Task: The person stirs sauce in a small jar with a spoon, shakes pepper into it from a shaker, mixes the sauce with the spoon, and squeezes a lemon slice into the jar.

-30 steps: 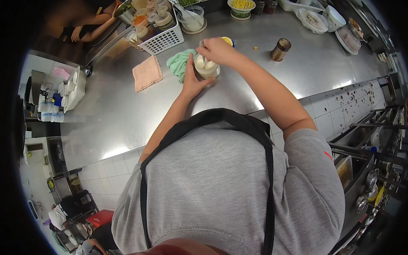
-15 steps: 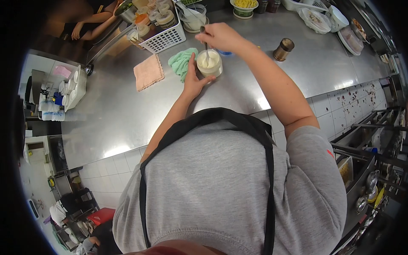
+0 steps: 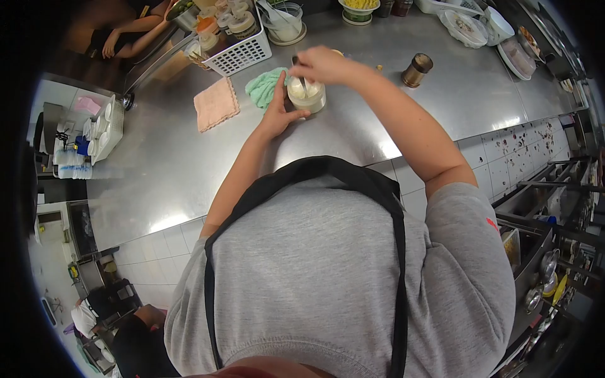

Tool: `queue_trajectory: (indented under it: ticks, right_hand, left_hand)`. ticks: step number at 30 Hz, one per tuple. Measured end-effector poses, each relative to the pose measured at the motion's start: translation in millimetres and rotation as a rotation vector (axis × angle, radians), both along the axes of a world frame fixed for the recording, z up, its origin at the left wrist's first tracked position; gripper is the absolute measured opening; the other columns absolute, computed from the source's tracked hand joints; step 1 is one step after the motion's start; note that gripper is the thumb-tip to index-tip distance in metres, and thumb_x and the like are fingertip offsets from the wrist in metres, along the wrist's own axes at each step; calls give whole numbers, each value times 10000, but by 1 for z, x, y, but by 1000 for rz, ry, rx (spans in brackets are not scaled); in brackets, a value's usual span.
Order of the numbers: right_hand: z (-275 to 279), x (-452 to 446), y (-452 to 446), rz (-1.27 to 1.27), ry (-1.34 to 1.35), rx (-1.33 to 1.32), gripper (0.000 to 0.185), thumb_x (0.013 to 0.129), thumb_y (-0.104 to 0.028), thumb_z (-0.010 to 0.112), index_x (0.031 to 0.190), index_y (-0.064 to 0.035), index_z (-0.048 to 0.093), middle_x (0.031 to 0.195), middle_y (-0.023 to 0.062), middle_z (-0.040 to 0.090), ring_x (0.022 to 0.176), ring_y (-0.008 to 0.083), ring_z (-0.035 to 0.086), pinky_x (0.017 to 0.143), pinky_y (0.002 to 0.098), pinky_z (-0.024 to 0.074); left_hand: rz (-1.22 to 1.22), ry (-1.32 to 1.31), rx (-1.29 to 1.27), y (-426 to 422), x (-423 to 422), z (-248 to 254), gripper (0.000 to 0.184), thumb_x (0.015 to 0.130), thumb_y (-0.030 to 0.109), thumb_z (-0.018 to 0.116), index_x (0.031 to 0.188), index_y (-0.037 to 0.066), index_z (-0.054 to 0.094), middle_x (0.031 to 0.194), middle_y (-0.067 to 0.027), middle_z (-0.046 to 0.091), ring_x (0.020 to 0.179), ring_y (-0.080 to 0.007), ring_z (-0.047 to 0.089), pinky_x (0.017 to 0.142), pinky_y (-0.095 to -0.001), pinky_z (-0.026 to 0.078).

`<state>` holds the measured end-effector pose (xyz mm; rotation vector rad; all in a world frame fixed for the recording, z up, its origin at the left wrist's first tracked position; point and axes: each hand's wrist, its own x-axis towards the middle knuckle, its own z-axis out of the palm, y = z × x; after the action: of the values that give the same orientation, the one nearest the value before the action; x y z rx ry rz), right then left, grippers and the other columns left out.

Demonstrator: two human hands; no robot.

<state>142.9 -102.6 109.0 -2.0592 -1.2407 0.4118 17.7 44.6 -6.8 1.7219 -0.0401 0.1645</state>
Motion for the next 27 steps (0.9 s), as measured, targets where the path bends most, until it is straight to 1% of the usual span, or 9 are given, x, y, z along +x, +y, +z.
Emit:
queue_trajectory:
  ticks: [3, 5, 11, 13, 15, 17, 22, 25, 27]
  right_hand:
    - [1, 4, 1, 79, -45, -33, 333, 888, -377, 588, 837, -49, 617, 586, -16, 553, 526, 64, 502, 479, 240, 395]
    - [31, 7, -1, 14, 4, 24, 419, 859, -407, 600, 744, -5, 584, 623, 75, 634, 551, 173, 611, 531, 322, 462]
    - [-2, -1, 4, 95, -12, -47, 337, 885, -386, 582, 845, -53, 617, 583, 0, 560, 508, 97, 508, 482, 274, 424]
    - [8, 3, 4, 63, -72, -27, 408, 865, -416, 583, 743, -27, 598, 616, 65, 629, 563, 192, 609, 535, 332, 460]
    - [35, 2, 1, 3, -50, -27, 404, 867, -412, 582, 749, -26, 607, 616, 64, 629, 546, 183, 597, 533, 321, 459]
    - [49, 3, -3, -42, 25, 56, 350, 878, -388, 590, 811, -45, 605, 599, 15, 586, 524, 68, 535, 466, 239, 397]
    - [-15, -2, 9, 97, 16, -13, 341, 879, -366, 592, 802, -35, 603, 590, 29, 580, 546, 112, 552, 510, 266, 420]
    - [-2, 3, 6, 42, -26, -6, 318, 873, -353, 604, 825, -39, 610, 581, 26, 574, 536, 105, 534, 507, 270, 415]
    - [17, 4, 1, 3, -8, -22, 279, 873, -319, 614, 846, -42, 606, 603, 9, 567, 544, 83, 514, 499, 255, 402]
  left_hand:
    - [-31, 10, 9, 1, -2, 5, 1188, 627, 69, 819, 1466, 100, -20, 1423, -223, 312, 1340, -301, 285, 1103, -373, 197]
    - [-44, 10, 22, 2, -1, 8, 1189, 626, 68, 820, 1465, 90, -23, 1423, -219, 313, 1341, -295, 283, 1104, -372, 192]
    - [-73, 12, -32, 2, 0, 7, 1181, 629, 54, 812, 1459, 59, -27, 1431, -208, 309, 1340, -284, 283, 1106, -361, 183]
    - [-64, 18, 8, 3, 0, 8, 1179, 631, 48, 809, 1460, 61, -28, 1433, -204, 308, 1341, -284, 282, 1106, -363, 185]
    - [-60, 28, 33, 3, -2, 11, 1176, 634, 47, 808, 1460, 62, -29, 1432, -205, 308, 1342, -283, 280, 1106, -364, 186]
    - [-56, 39, 51, 2, -1, 13, 1173, 637, 46, 807, 1460, 62, -29, 1432, -207, 307, 1343, -283, 279, 1106, -365, 188]
    - [-89, 47, 40, 2, -4, 19, 1163, 649, 73, 809, 1458, 61, -28, 1463, -194, 221, 1351, -265, 259, 1107, -376, 202]
    - [52, -128, -32, -11, -7, 1, 1214, 610, 150, 845, 1455, 53, -21, 1464, -218, 226, 1357, -303, 249, 1115, -382, 172]
    - [148, -213, -8, -29, -5, 0, 1267, 551, 223, 880, 1441, 6, 5, 1397, -227, 295, 1289, -330, 324, 1083, -396, 240]
